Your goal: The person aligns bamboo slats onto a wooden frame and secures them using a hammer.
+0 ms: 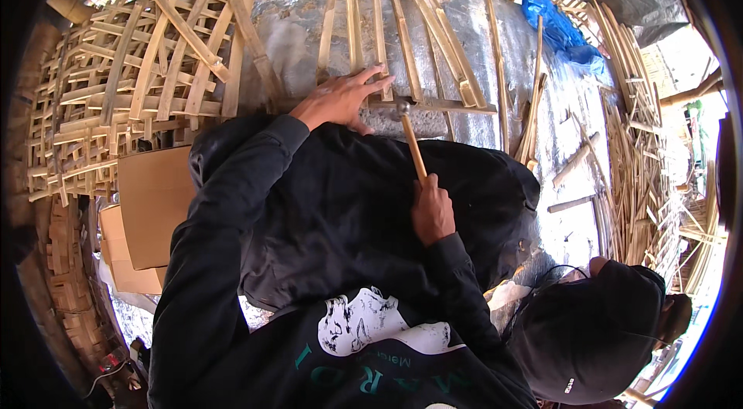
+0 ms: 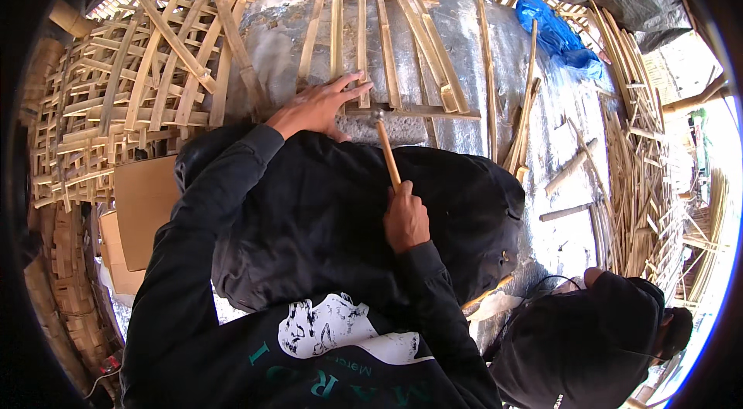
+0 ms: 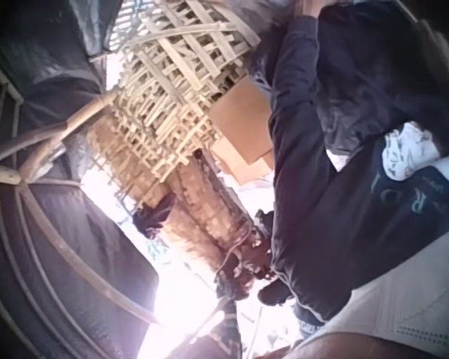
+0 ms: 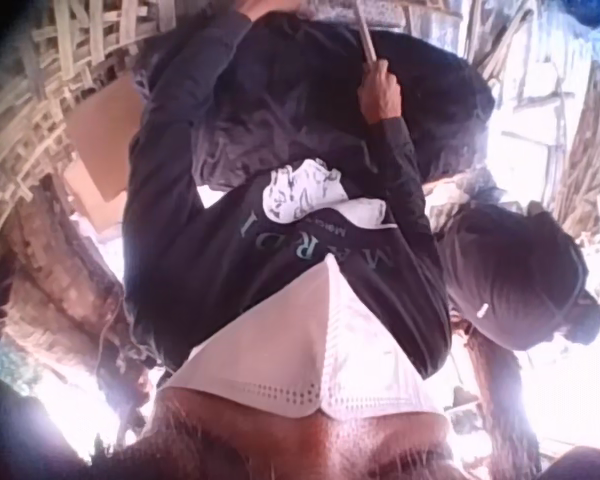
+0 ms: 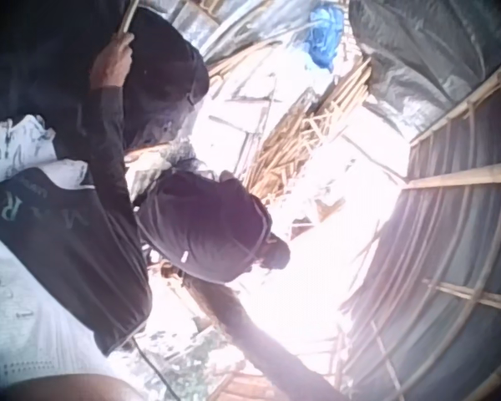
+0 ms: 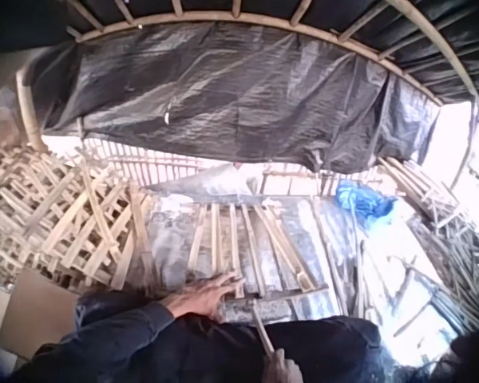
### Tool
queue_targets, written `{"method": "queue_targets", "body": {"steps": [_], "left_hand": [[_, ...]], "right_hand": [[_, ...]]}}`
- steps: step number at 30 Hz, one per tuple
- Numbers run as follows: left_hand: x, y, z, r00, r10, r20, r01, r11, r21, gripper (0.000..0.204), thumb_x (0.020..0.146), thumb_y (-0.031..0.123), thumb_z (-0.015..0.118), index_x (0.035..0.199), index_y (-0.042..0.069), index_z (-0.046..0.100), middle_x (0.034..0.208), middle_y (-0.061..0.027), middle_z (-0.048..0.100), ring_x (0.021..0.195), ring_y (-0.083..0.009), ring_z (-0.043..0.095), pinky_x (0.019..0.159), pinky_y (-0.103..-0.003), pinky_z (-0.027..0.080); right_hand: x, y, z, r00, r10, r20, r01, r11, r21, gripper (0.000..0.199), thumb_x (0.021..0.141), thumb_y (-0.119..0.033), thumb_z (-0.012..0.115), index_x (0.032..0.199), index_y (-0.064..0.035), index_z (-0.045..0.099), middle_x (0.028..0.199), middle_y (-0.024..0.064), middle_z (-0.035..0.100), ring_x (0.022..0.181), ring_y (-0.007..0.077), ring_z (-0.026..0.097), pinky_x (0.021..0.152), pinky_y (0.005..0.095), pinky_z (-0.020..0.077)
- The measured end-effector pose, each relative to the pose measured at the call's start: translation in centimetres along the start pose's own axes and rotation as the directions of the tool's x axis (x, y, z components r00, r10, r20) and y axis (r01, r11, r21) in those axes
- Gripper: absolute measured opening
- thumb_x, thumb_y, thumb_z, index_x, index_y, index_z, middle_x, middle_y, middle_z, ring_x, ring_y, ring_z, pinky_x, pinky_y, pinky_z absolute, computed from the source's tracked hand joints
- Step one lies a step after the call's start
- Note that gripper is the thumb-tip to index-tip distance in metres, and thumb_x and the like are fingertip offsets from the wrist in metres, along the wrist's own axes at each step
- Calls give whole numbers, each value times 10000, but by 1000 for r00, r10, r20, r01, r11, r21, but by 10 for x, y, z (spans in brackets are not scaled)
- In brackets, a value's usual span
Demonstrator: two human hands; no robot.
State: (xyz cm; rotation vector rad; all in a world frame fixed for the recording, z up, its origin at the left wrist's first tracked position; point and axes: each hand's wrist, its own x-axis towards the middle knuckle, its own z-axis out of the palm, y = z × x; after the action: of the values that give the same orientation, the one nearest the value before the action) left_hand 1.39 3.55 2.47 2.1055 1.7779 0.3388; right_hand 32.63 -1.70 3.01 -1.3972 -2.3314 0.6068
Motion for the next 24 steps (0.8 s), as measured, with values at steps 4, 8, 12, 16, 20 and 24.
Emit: {"method": "queue_targets", "body": {"steps": [4, 8, 12, 16, 20, 24], "left_hand": [[0, -9, 3, 999, 19, -28, -19, 1000, -12, 1227, 634, 420, 956, 1650, 247, 291, 1685, -103, 282, 1394, -425, 511, 1086, -542, 492], [2, -13, 6, 990, 84, -112, -84, 996, 2, 1242, 619, 406, 969, 1649, 244, 293, 1683, -97, 287, 1383, -418, 524, 1078, -537, 499], [2, -6, 4, 999, 29, -38, -29, 1000, -6, 1251, 609, 409, 973, 1648, 247, 295, 1682, -103, 286, 1386, -417, 521, 1080, -542, 499], [2, -8, 5, 999, 17, -30, -18, 1000, -24, 1253, 606, 409, 974, 1648, 257, 294, 1689, -105, 275, 1396, -415, 513, 1087, -544, 497], [1, -15, 11, 991, 70, -113, -71, 997, -6, 1279, 593, 406, 980, 1656, 280, 280, 1702, -92, 258, 1382, -411, 529, 1062, -542, 515], [3, -11, 6, 998, 30, -63, -32, 999, -32, 1294, 571, 405, 987, 1653, 304, 284, 1703, -54, 263, 1336, -393, 579, 1054, -532, 523]], "right_hand": [[4, -2, -2, 999, -50, 4, 50, 997, 66, 246, 1054, -190, 595, 979, -16, 438, 672, 295, 610, 644, 531, 610, 534, 608, 455], [5, -11, -13, 995, 55, -86, -46, 994, 102, 235, 1059, -164, 595, 1004, 14, 451, 700, 292, 576, 673, 520, 583, 574, 592, 401], [8, 11, -5, 999, -33, 36, 35, 998, -59, 219, 1055, -152, 602, 1010, 9, 460, 725, 292, 580, 698, 516, 583, 600, 581, 411], [7, 5, -10, 999, -12, 46, 7, 993, 114, 209, 1053, -150, 603, 1021, 9, 471, 741, 299, 582, 701, 524, 577, 599, 584, 403], [2, -10, -22, 997, 73, -17, -68, 980, 186, 209, 1048, -149, 609, 1031, 11, 476, 738, 294, 579, 695, 526, 570, 592, 580, 397], [-3, 9, -10, 999, -27, 24, 27, 999, -20, 231, 1055, -180, 600, 1009, 3, 467, 706, 290, 595, 672, 528, 589, 561, 600, 423]]}}
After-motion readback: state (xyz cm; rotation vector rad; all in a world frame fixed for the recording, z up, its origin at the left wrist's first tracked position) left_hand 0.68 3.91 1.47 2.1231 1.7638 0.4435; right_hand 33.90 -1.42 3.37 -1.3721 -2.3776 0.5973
